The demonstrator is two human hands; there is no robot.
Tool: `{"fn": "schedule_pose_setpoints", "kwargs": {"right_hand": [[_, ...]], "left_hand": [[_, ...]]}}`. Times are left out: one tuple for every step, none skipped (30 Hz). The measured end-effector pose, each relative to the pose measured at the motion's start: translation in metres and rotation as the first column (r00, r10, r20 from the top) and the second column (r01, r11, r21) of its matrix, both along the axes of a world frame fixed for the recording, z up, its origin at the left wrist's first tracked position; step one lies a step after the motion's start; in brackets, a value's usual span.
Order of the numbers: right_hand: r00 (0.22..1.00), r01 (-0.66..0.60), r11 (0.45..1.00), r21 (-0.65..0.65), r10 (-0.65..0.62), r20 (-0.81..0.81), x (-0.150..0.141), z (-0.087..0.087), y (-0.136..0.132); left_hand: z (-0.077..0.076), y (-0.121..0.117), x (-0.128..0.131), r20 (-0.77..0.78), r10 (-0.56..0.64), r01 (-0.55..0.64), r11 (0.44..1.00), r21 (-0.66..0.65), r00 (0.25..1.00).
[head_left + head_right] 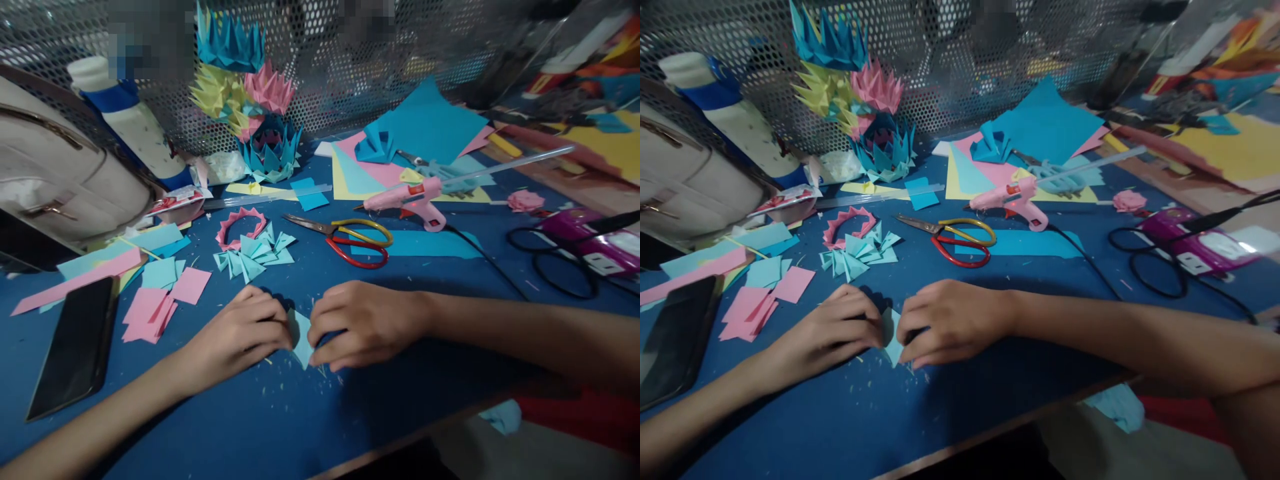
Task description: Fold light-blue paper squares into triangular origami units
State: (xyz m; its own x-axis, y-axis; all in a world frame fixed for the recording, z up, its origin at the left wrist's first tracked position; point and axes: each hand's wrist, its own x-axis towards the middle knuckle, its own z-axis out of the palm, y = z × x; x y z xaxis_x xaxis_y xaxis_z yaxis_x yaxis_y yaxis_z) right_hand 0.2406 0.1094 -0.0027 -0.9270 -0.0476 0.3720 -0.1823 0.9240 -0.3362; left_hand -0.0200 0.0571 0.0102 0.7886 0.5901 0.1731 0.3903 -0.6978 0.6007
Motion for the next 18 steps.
{"fn": "schedule_pose_setpoints", "kwargs": {"right_hand": [[0.999,0.036,0.995,-0.094,-0.037,-0.011,0.0,0.0,0.002],[0.994,0.1,0.977,-0.191,-0.105,-0.015,0.0,0.0,0.004],[0.98,0.188,0.942,-0.278,-0.198,-0.008,0.0,0.0,0.005],[0.954,0.283,0.893,-0.349,-0.298,0.012,-0.001,0.0,0.006],[0.922,0.368,0.838,-0.403,-0.385,0.043,-0.001,0.001,0.006],[0.894,0.427,0.789,-0.443,-0.442,0.075,-0.002,0.002,0.005],[0.878,0.458,0.754,-0.471,-0.467,0.106,-0.003,0.002,0.004],[0.875,0.466,0.736,-0.492,-0.466,0.133,-0.004,0.003,0.001],[0.878,0.463,0.729,-0.504,-0.454,0.15,-0.005,0.005,-0.002],[0.88,0.461,0.728,-0.508,-0.448,0.156,-0.006,0.006,-0.006],[0.879,0.463,0.73,-0.503,-0.453,0.152,-0.006,0.006,-0.009],[0.874,0.47,0.731,-0.495,-0.464,0.144,-0.007,0.007,-0.012],[0.865,0.483,0.727,-0.488,-0.481,0.139,-0.008,0.007,-0.015],[0.856,0.497,0.721,-0.482,-0.497,0.139,-0.008,0.007,-0.016],[0.847,0.512,0.716,-0.474,-0.511,0.144,-0.008,0.007,-0.017],[0.838,0.529,0.713,-0.461,-0.526,0.147,-0.009,0.006,-0.018],[0.827,0.547,0.71,-0.444,-0.542,0.152,-0.009,0.005,-0.018],[0.815,0.566,0.707,-0.424,-0.557,0.158,-0.01,0.004,-0.017]], "left_hand": [[0.0,0.0,-0.001,0.016,-0.009,0.009,1.0,0.02,1.0],[0.0,0.0,-0.002,0.035,-0.008,0.006,0.999,0.043,0.999],[0.0,-0.001,-0.003,0.055,0.003,-0.007,0.998,0.07,0.998],[0.0,-0.002,-0.003,0.075,0.017,-0.024,0.995,0.097,0.997],[0.001,-0.003,-0.003,0.092,0.031,-0.043,0.992,0.123,0.995],[0.001,-0.005,-0.002,0.106,0.045,-0.06,0.987,0.146,0.993],[0.001,-0.006,-0.001,0.119,0.057,-0.077,0.983,0.165,0.991],[0.001,-0.007,0.0,0.129,0.066,-0.089,0.979,0.181,0.989],[0.0,-0.008,0.001,0.139,0.072,-0.098,0.976,0.195,0.988],[-0.001,-0.009,0.002,0.147,0.074,-0.104,0.973,0.206,0.986],[-0.003,-0.01,0.003,0.15,0.075,-0.107,0.971,0.215,0.986],[-0.004,-0.01,0.004,0.153,0.075,-0.109,0.969,0.223,0.985],[-0.006,-0.01,0.004,0.154,0.08,-0.114,0.967,0.229,0.985],[-0.007,-0.01,0.005,0.158,0.089,-0.125,0.964,0.235,0.983],[-0.007,-0.009,0.006,0.162,0.1,-0.137,0.962,0.238,0.982],[-0.007,-0.009,0.006,0.169,0.111,-0.15,0.96,0.238,0.979],[-0.005,-0.008,0.007,0.177,0.122,-0.163,0.958,0.236,0.977],[-0.004,-0.007,0.008,0.187,0.135,-0.177,0.956,0.233,0.973]]}}
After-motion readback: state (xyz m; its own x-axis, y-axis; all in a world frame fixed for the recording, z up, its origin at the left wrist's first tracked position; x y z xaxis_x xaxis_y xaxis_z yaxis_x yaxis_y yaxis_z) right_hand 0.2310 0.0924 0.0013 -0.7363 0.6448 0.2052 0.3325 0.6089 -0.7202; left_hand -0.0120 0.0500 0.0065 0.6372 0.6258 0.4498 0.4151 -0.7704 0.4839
